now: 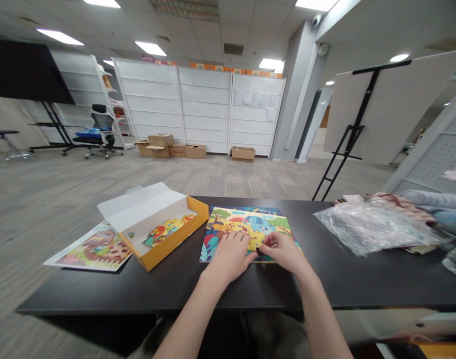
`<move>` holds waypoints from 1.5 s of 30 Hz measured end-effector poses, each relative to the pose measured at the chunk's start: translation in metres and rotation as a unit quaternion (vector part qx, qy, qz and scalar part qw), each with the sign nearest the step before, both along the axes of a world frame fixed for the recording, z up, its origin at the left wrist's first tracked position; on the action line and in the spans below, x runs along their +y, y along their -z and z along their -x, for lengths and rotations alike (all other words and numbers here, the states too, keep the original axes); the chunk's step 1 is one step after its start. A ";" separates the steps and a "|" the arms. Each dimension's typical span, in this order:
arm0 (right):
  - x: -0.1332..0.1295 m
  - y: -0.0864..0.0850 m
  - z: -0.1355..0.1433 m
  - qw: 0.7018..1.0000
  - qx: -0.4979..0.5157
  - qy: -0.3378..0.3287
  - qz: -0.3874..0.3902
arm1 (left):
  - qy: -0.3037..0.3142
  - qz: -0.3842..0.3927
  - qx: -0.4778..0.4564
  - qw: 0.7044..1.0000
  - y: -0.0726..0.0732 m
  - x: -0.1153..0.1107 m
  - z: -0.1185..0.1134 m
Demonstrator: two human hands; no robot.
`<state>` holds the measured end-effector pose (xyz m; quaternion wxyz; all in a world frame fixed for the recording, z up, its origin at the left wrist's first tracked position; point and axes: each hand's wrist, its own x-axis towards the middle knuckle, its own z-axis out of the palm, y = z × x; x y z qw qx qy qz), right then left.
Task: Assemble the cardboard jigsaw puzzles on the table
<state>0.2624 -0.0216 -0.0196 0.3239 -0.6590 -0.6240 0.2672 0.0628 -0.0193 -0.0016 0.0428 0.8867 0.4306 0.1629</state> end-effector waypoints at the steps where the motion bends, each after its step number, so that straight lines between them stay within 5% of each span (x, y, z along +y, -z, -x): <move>1: 0.000 -0.001 0.001 1.000 0.010 -0.001 0.000 | 0.000 0.000 0.002 1.000 0.000 0.000 0.000; 11: 0.004 -0.007 0.012 0.988 -0.151 -0.011 -0.001 | -0.016 0.000 0.025 1.000 -0.001 0.002 -0.004; 18: 0.012 0.004 0.008 0.999 0.036 -0.017 -0.017 | -0.006 0.039 -0.003 0.999 -0.004 0.004 0.002; 26: 0.009 -0.007 0.009 0.974 0.225 -0.005 -0.002 | 0.013 0.083 -0.112 0.990 0.000 0.009 0.012; 37: 0.000 -0.026 0.024 0.956 0.283 -0.062 -0.042 | 0.024 0.233 -0.437 0.868 -0.016 0.016 0.015; 39: 0.001 -0.023 0.027 0.958 0.274 -0.064 -0.049 | -0.006 0.198 -0.446 0.873 -0.026 0.019 0.029; 42: 0.002 -0.015 0.025 0.976 0.195 -0.047 -0.083 | -0.147 0.030 -0.407 0.901 -0.042 0.022 0.063; 45: 0.002 -0.008 0.020 0.994 0.039 -0.043 -0.088 | -0.288 -0.083 -0.341 0.891 -0.052 0.025 0.104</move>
